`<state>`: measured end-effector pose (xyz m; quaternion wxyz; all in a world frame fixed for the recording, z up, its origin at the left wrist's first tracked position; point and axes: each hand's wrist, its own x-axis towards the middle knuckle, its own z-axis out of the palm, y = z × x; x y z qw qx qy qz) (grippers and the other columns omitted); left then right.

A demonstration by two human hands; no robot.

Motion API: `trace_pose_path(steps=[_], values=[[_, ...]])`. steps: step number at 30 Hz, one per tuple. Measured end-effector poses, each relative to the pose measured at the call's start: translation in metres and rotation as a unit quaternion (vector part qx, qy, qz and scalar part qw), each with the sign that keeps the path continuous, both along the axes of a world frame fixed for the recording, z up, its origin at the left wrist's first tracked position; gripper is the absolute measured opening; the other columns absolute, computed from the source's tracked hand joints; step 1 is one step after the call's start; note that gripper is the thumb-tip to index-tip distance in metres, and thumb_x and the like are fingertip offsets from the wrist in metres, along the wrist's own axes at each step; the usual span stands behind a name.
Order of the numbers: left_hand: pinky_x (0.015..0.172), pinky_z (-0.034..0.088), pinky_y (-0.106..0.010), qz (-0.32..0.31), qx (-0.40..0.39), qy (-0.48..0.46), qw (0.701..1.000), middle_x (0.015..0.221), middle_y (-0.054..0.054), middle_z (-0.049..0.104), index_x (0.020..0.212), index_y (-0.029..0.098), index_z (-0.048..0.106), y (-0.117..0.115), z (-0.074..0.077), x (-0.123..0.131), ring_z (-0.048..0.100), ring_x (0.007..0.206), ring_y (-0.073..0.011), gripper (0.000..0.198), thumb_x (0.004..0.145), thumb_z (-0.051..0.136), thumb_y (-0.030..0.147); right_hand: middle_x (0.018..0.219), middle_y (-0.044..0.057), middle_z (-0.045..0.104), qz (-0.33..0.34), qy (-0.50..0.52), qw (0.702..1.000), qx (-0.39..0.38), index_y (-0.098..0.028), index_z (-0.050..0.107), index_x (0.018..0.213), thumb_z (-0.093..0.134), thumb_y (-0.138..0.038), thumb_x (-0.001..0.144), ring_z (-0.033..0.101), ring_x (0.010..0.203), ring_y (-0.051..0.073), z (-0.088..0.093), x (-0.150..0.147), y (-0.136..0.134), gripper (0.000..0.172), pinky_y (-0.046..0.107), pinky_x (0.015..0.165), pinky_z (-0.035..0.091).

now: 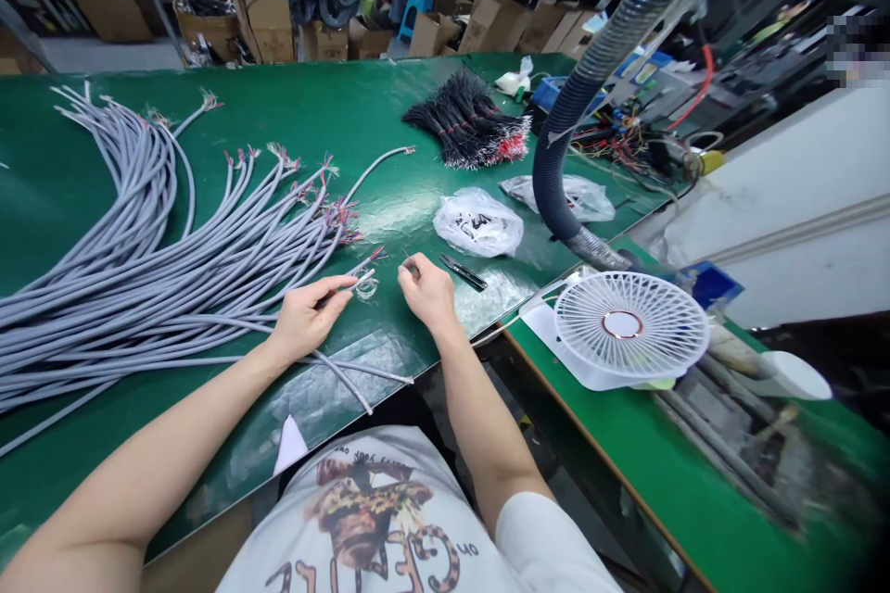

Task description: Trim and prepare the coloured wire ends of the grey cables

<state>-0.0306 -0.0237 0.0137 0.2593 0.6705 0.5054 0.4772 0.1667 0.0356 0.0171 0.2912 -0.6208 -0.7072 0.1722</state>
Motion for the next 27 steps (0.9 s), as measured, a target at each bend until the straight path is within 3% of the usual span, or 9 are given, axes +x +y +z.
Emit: trace_pose_path(steps=[4, 7, 9, 12, 17, 22, 27], values=[[0.045, 0.037, -0.019, -0.014, -0.022, -0.019, 0.999, 0.064, 0.000, 0.066, 0.098, 0.012, 0.071, 0.001, 0.003, 0.000, 0.047, 0.046, -0.0073, 0.028, 0.085, 0.055, 0.031, 0.073, 0.000, 0.063, 0.129, 0.034, 0.991, 0.013, -0.021, 0.062, 0.102, 0.046, -0.040, 0.092, 0.057, 0.065, 0.014, 0.012, 0.018, -0.013, 0.027, 0.024, 0.064, 0.040], [0.046, 0.038, -0.019, -0.017, -0.033, -0.025, 0.999, 0.063, -0.001, 0.065, 0.096, 0.011, 0.071, 0.001, 0.004, -0.001, 0.048, 0.047, -0.0080, 0.028, 0.085, 0.056, 0.032, 0.091, 0.006, 0.069, 0.199, 0.042, 0.976, 0.076, -0.019, 0.066, 0.096, 0.039, -0.033, 0.096, 0.063, 0.082, 0.015, 0.016, 0.020, -0.024, 0.030, 0.024, 0.076, 0.043], [0.048, 0.040, -0.020, -0.021, -0.038, -0.023, 0.999, 0.065, -0.001, 0.066, 0.095, 0.011, 0.072, 0.002, 0.005, -0.002, 0.050, 0.049, -0.0088, 0.028, 0.084, 0.056, 0.032, 0.086, 0.006, 0.069, 0.218, 0.015, 0.972, 0.089, -0.019, 0.069, 0.092, 0.043, -0.032, 0.094, 0.063, 0.079, 0.015, 0.016, 0.020, -0.026, 0.029, 0.024, 0.075, 0.043], [0.047, 0.040, -0.019, -0.026, -0.041, -0.019, 0.999, 0.063, -0.001, 0.066, 0.094, 0.011, 0.072, 0.002, 0.005, -0.002, 0.050, 0.048, -0.0087, 0.027, 0.084, 0.056, 0.031, 0.075, 0.005, 0.066, 0.217, 0.004, 0.971, 0.100, -0.019, 0.070, 0.090, 0.049, -0.034, 0.092, 0.059, 0.069, 0.014, 0.016, 0.020, -0.025, 0.027, 0.025, 0.067, 0.042], [0.045, 0.038, -0.018, -0.040, -0.038, -0.012, 0.998, 0.060, 0.001, 0.064, 0.095, 0.012, 0.072, 0.002, 0.003, -0.002, 0.046, 0.045, -0.0070, 0.026, 0.084, 0.057, 0.031, 0.060, 0.001, 0.056, 0.195, 0.072, 0.972, 0.105, -0.019, 0.071, 0.088, 0.058, -0.041, 0.086, 0.049, 0.054, 0.012, 0.018, 0.011, -0.026, 0.026, 0.026, 0.059, 0.040], [0.046, 0.038, -0.018, -0.045, -0.024, -0.006, 0.999, 0.059, 0.002, 0.063, 0.096, 0.013, 0.072, 0.002, 0.000, -0.001, 0.046, 0.045, -0.0071, 0.026, 0.085, 0.057, 0.032, 0.064, 0.002, 0.061, 0.171, 0.071, 0.978, 0.099, -0.020, 0.072, 0.085, 0.059, -0.037, 0.086, 0.052, 0.058, 0.013, 0.011, -0.010, -0.031, 0.022, 0.025, 0.062, 0.041], [0.049, 0.042, -0.019, -0.051, -0.022, 0.025, 0.998, 0.068, -0.002, 0.069, 0.100, 0.013, 0.072, 0.002, -0.003, -0.001, 0.052, 0.049, -0.0087, 0.028, 0.086, 0.055, 0.032, 0.066, 0.003, 0.062, 0.192, 0.034, 0.970, 0.143, -0.019, 0.071, 0.085, 0.051, -0.026, 0.088, 0.053, 0.059, 0.013, 0.008, -0.014, -0.036, 0.021, 0.025, 0.063, 0.040]])
